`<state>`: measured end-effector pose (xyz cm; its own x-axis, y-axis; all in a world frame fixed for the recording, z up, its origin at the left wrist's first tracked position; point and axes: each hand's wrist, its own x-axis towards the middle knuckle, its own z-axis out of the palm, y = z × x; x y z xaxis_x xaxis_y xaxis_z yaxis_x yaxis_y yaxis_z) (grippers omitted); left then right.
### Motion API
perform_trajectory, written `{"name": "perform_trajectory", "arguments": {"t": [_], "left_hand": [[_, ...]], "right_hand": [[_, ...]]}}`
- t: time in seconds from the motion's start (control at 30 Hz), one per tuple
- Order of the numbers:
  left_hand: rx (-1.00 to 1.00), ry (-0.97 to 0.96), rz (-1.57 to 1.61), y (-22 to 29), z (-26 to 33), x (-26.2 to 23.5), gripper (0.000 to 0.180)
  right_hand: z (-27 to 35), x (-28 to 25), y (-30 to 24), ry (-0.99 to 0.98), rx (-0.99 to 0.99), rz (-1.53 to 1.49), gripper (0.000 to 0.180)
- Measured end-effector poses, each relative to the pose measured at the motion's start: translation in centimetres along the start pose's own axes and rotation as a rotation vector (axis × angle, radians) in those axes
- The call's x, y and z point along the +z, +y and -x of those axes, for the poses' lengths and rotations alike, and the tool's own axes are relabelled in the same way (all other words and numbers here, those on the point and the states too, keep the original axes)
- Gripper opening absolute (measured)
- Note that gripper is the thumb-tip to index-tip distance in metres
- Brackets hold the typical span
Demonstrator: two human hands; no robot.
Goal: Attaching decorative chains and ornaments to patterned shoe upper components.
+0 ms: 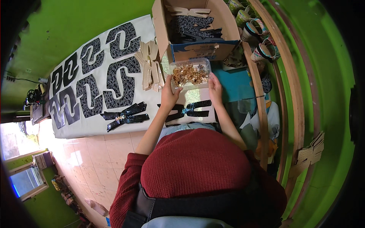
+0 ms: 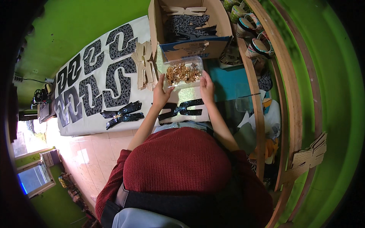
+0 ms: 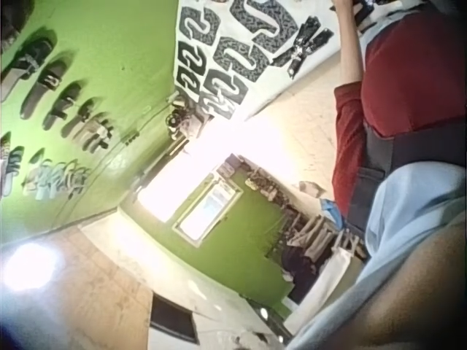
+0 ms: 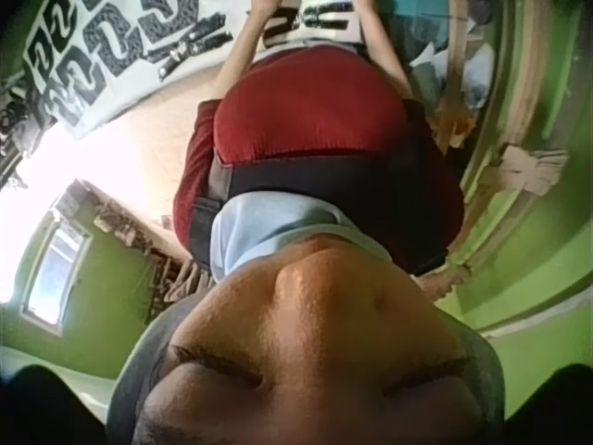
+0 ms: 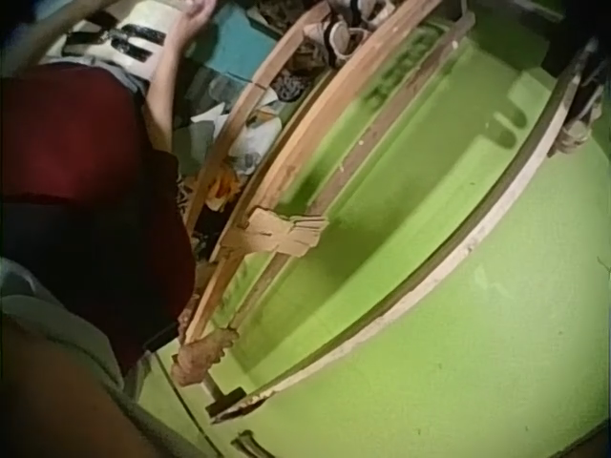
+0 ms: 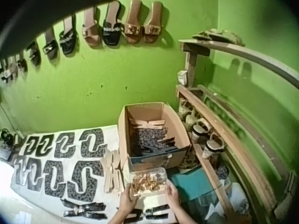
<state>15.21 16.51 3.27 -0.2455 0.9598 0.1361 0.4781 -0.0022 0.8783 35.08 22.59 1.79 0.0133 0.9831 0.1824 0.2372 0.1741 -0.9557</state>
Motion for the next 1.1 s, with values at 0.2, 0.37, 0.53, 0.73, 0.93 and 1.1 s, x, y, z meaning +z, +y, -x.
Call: {"name": "perform_trajectory", "arguments": {"t": [0.2, 0.37, 0.53, 0.73, 0.93, 1.1], "left_hand": [[0.063, -0.009, -0.112, 2.1, 0.6, -0.5, 0.071], [0.148, -0.056, -0.280, 3.5, 0.8, -0.5, 0.065], [0.256, -0.170, -0.434, 4.6, 0.0, 0.7, 0.060], [0.291, -0.180, -0.572, 4.9, -0.9, 0.9, 0.052], [0.245, -0.072, -0.472, 5.6, -2.3, 0.3, 0.045], [0.340, 0.027, -0.372, 5.6, -4.4, 0.6, 0.040]], "right_hand": [[-0.8, -0.8, -3.1, 0.152, -0.301, 0.390, 0.029], [-1.9, 0.0, -6.5, -0.073, -0.350, 0.625, 0.024], [-4.2, 1.6, -6.3, -0.275, -0.293, 0.866, 0.019], [-5.8, 1.0, -7.1, -0.372, -0.052, 0.603, 0.016], [-8.6, -0.8, -4.7, -0.454, 0.004, 0.162, 0.013], [-8.5, -1.0, -6.9, -0.576, -0.121, 0.133, 0.012]]}}
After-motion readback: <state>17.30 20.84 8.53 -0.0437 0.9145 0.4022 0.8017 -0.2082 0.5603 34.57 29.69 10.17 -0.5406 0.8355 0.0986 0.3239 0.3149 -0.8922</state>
